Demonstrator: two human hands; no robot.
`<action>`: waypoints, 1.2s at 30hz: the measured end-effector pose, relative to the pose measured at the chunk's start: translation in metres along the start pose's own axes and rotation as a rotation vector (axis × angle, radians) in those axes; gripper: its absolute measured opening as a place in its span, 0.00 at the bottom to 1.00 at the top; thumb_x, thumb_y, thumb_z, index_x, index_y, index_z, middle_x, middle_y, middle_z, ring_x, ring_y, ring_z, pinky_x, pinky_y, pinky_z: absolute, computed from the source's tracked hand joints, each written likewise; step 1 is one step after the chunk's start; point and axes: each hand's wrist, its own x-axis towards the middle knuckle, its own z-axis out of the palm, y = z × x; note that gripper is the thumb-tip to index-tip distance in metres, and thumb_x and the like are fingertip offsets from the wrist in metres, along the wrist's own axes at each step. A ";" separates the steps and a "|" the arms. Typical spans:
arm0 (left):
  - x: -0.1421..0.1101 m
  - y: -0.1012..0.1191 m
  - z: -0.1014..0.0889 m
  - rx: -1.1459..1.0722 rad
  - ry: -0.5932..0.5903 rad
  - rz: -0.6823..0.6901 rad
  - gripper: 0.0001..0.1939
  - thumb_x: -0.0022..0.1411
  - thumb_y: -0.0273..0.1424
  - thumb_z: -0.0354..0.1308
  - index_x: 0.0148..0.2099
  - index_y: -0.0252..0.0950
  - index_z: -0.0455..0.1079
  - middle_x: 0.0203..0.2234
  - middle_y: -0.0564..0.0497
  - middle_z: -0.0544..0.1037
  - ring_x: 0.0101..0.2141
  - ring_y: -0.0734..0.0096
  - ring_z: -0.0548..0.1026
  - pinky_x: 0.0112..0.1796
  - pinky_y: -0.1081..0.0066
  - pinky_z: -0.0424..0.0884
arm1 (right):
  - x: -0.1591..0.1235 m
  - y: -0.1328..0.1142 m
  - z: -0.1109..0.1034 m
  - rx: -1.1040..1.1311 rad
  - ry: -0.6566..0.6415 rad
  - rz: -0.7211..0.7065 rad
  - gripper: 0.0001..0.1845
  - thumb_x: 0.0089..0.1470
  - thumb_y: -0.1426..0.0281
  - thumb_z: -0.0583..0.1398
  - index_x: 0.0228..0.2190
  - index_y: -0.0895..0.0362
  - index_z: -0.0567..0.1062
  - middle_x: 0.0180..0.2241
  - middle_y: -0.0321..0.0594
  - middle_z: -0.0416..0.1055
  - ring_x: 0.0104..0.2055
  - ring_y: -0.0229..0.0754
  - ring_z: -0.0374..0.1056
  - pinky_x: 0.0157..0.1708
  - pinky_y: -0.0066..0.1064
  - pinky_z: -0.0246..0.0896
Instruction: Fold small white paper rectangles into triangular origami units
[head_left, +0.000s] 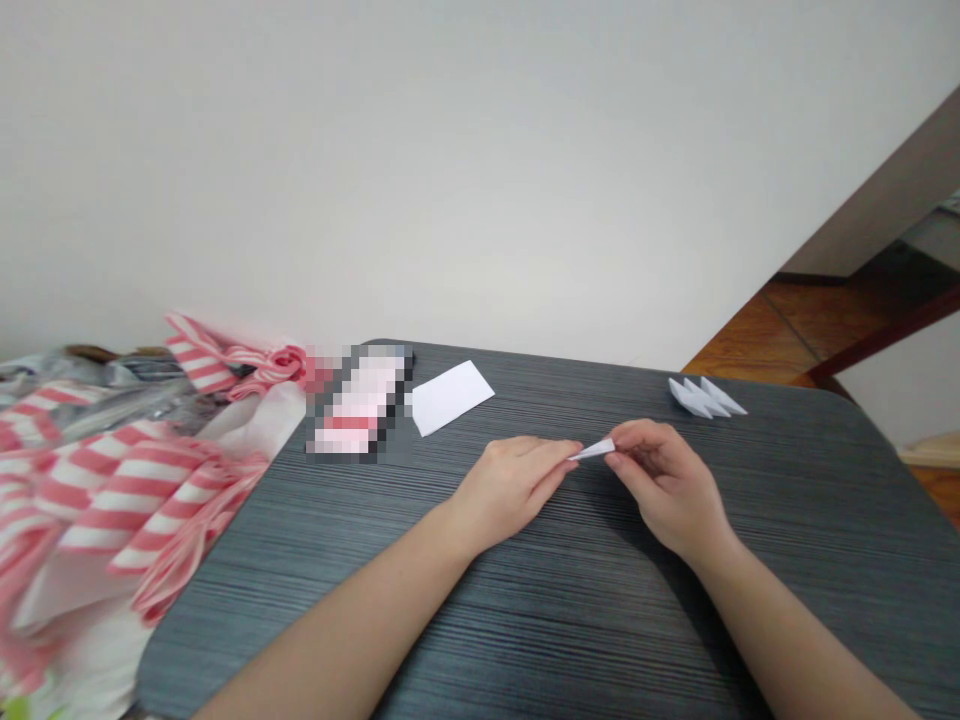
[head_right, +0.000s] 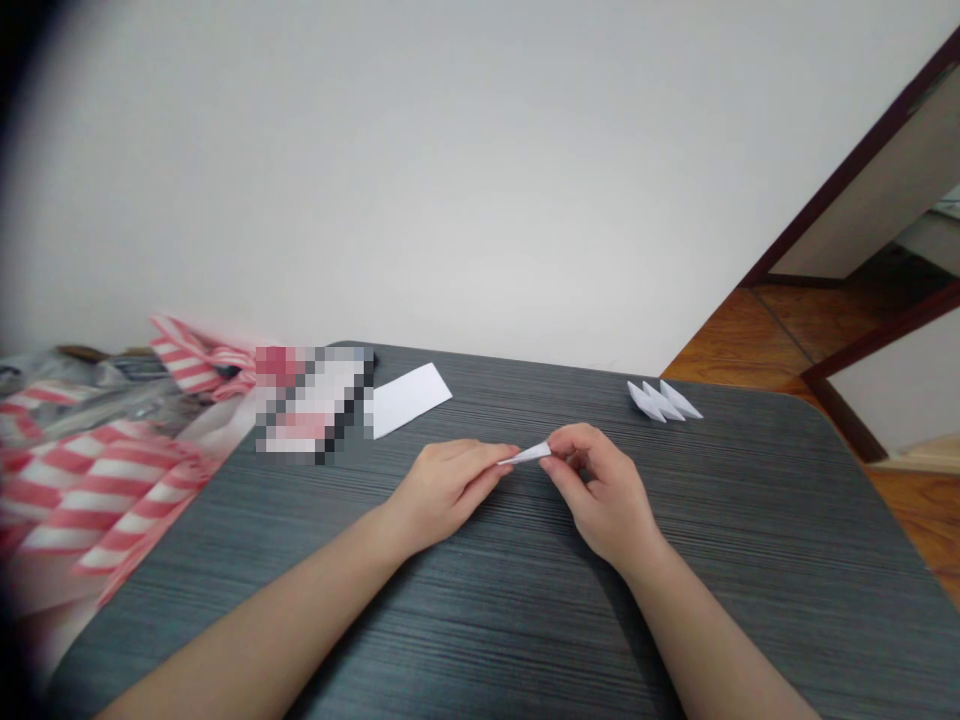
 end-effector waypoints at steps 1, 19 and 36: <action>0.000 0.000 0.000 -0.010 0.006 0.012 0.11 0.70 0.28 0.53 0.51 0.34 0.73 0.38 0.49 0.83 0.36 0.71 0.81 0.39 0.72 0.77 | 0.002 -0.002 -0.001 -0.022 -0.029 -0.024 0.04 0.59 0.71 0.61 0.38 0.52 0.72 0.38 0.42 0.74 0.39 0.44 0.73 0.36 0.36 0.71; 0.003 0.002 -0.003 -0.008 0.065 0.071 0.13 0.69 0.24 0.53 0.51 0.35 0.74 0.43 0.48 0.82 0.41 0.70 0.81 0.42 0.71 0.79 | 0.011 -0.015 -0.004 -0.311 -0.178 -0.179 0.06 0.62 0.75 0.59 0.35 0.54 0.75 0.35 0.41 0.73 0.38 0.42 0.71 0.40 0.34 0.68; 0.001 0.001 -0.002 -0.040 0.022 0.054 0.12 0.69 0.25 0.53 0.52 0.34 0.73 0.43 0.49 0.83 0.41 0.71 0.81 0.43 0.73 0.77 | -0.001 -0.003 0.003 -0.009 -0.076 0.150 0.17 0.59 0.70 0.61 0.51 0.51 0.70 0.35 0.39 0.75 0.35 0.42 0.73 0.35 0.33 0.69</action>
